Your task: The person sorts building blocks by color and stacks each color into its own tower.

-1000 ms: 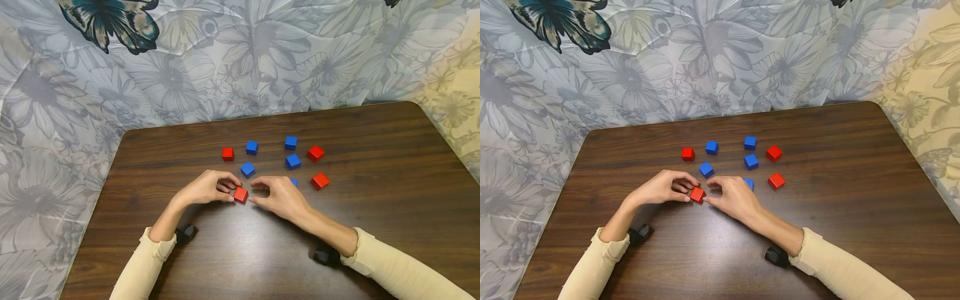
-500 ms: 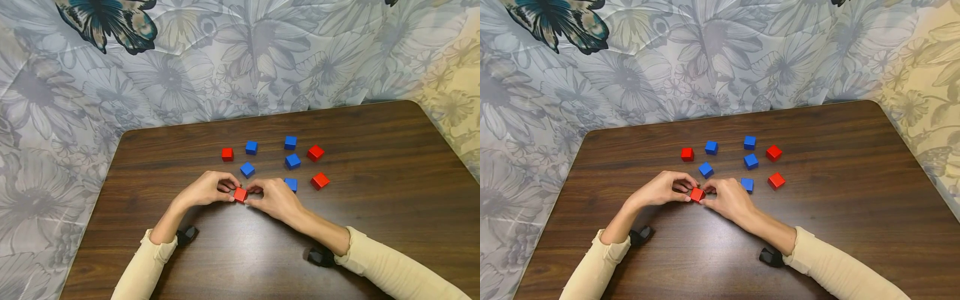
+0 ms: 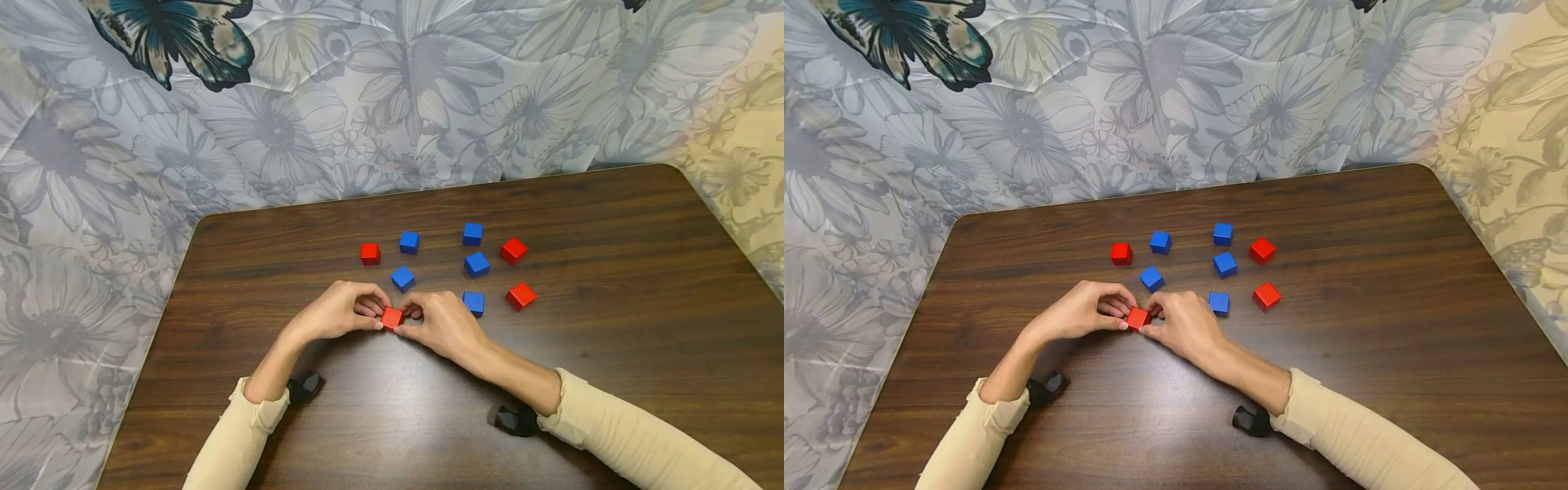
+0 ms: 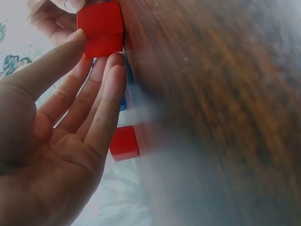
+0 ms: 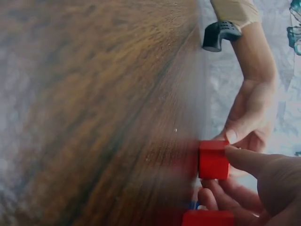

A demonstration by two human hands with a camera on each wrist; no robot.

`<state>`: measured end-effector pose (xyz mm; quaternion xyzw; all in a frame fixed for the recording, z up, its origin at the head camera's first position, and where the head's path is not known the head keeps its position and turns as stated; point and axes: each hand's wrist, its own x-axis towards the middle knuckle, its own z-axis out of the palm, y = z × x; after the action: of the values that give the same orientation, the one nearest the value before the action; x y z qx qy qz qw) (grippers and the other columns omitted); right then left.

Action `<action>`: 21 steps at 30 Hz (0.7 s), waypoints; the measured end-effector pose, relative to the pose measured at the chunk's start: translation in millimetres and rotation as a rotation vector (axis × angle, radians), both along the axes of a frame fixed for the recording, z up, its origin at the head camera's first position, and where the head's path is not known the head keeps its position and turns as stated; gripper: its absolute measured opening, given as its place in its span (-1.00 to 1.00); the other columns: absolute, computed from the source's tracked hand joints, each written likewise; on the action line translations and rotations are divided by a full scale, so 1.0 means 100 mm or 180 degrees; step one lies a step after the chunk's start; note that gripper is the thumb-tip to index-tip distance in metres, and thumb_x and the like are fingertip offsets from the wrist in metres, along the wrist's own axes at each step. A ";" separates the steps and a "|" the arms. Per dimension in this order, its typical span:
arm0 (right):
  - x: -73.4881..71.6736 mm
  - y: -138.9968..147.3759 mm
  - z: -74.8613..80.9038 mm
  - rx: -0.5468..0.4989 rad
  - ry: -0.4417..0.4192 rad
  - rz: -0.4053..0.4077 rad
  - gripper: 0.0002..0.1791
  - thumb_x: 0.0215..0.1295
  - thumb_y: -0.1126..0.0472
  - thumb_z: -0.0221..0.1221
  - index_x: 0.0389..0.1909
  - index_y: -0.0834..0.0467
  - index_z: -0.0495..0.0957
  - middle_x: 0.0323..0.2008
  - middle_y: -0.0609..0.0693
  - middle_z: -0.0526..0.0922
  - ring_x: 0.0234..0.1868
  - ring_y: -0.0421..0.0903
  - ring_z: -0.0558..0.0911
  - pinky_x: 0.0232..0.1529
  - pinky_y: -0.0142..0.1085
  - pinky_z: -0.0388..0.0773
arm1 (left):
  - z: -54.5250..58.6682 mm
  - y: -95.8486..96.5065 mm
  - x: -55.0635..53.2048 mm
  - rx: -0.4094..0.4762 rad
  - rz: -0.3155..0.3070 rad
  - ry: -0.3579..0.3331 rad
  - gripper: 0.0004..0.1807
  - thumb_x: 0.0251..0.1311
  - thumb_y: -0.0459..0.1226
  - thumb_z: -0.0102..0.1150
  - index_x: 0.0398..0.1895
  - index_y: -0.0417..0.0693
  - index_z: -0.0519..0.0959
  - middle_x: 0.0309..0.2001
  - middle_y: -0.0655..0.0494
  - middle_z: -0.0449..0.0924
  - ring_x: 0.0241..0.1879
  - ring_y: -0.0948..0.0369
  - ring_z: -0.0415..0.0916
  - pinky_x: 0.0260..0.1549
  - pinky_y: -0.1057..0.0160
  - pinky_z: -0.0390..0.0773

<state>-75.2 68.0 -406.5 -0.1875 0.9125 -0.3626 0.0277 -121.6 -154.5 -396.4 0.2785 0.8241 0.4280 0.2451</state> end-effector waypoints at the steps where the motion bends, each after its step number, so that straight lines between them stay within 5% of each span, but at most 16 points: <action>1: 0.00 0.00 0.00 -0.0014 0.0020 -0.0003 -0.74 0.02 0.05 0.52 -0.28 0.01 0.71 -0.39 -0.13 0.72 -0.33 -0.22 0.67 -0.32 -0.36 0.60 | 0.00 0.00 0.00 0.0021 0.0000 0.0012 -0.68 0.07 -0.45 0.44 -0.09 -0.12 0.63 -0.18 0.06 0.70 -0.17 0.25 0.68 -0.16 0.34 0.66; 12: -0.02 -0.01 0.05 -0.0454 0.0032 -0.0020 -0.72 0.03 0.09 0.52 -0.22 0.02 0.74 -0.35 -0.12 0.75 -0.34 -0.24 0.68 -0.35 -0.40 0.60 | 0.09 -0.11 0.05 0.0150 0.0164 0.0189 -0.67 0.05 -0.37 0.48 -0.08 -0.07 0.65 -0.14 0.08 0.68 -0.15 0.20 0.68 -0.12 0.31 0.65; 21: 0.00 -0.09 0.05 -0.0643 -0.0009 0.0096 -0.74 0.03 0.12 0.52 -0.22 -0.01 0.74 -0.33 -0.13 0.73 -0.33 -0.24 0.67 -0.34 -0.43 0.59 | 0.11 -0.24 0.09 0.0301 0.0225 0.0040 -0.65 0.04 -0.38 0.48 -0.07 -0.06 0.64 -0.12 0.10 0.68 -0.17 0.22 0.68 -0.15 0.26 0.67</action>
<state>-75.4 58.6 -401.2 -0.2026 0.8683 -0.4526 0.0155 -112.3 -178.1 -385.2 0.2632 0.8138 0.4731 0.2112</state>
